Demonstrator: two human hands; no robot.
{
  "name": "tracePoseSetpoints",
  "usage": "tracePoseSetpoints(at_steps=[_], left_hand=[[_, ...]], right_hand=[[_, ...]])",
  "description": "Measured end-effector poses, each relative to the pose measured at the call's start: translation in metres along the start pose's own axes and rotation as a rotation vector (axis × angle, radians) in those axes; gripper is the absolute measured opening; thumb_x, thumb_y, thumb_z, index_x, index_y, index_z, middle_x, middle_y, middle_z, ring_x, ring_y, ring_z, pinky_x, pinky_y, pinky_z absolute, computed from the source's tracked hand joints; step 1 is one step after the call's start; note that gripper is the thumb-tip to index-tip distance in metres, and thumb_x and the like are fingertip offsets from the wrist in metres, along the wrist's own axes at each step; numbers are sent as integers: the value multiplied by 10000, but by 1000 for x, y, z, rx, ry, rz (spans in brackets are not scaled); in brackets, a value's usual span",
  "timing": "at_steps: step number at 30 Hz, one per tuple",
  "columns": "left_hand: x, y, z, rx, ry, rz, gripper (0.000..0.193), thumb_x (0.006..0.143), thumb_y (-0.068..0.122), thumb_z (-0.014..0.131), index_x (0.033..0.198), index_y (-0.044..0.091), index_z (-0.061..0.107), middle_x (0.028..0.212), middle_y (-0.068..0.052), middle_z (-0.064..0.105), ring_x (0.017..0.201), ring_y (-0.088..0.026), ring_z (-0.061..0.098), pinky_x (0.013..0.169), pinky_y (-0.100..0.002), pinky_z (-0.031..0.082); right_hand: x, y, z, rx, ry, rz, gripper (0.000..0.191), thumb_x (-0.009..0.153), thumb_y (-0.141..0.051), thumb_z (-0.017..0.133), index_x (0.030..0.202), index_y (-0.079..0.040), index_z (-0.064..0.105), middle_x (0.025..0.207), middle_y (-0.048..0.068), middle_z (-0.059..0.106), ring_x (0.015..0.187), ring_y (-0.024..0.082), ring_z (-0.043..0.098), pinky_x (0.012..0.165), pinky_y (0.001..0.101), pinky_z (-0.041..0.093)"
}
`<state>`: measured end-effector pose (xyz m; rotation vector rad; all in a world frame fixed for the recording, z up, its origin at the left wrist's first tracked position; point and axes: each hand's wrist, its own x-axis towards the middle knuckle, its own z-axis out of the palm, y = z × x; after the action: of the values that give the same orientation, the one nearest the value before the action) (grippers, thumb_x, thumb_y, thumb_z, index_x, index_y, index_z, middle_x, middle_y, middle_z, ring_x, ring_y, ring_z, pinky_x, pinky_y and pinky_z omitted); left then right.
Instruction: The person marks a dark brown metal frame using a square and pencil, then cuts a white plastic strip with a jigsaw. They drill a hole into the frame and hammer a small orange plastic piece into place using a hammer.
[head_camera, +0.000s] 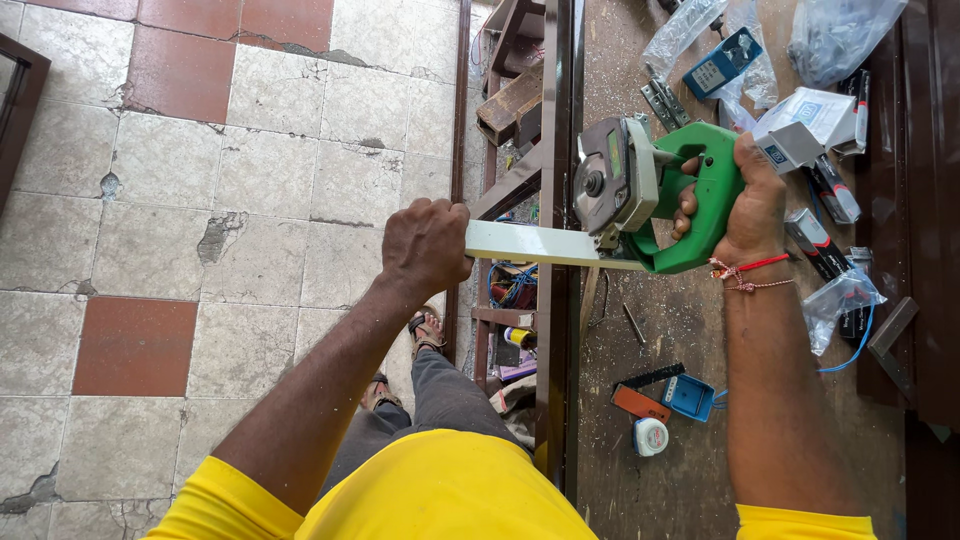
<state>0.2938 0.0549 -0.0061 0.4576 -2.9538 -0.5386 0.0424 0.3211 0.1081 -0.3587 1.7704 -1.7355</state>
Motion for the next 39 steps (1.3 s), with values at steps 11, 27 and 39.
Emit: tracePoseSetpoints(at_steps=[11,27,39], left_hand=[[2,0,-2,3,45,20,296,731,255,872,847,38,708,665,-76,651,563,-153,576,471,-334,518],[2,0,-4,8,37,19,270,733,230,861,843,36,710,684,-88,671,569,-158,592,479,-331,527],[-7,2,1,16,19,-6,254,769,243,847,840,44,704,673,-76,648,578,-161,592,493,-344,533]], right_hand=[[1,6,1,24,26,-12,619,1060,-623,529,1047,-11,618,683,126,564,506,261,545,493,397,499],[0,13,-2,29,32,-21,631,1055,-634,528,1061,-11,627,677,127,573,503,260,557,496,389,504],[-7,17,-3,56,11,6,615,1033,-637,527,1046,-31,623,676,130,566,505,266,563,493,399,511]])
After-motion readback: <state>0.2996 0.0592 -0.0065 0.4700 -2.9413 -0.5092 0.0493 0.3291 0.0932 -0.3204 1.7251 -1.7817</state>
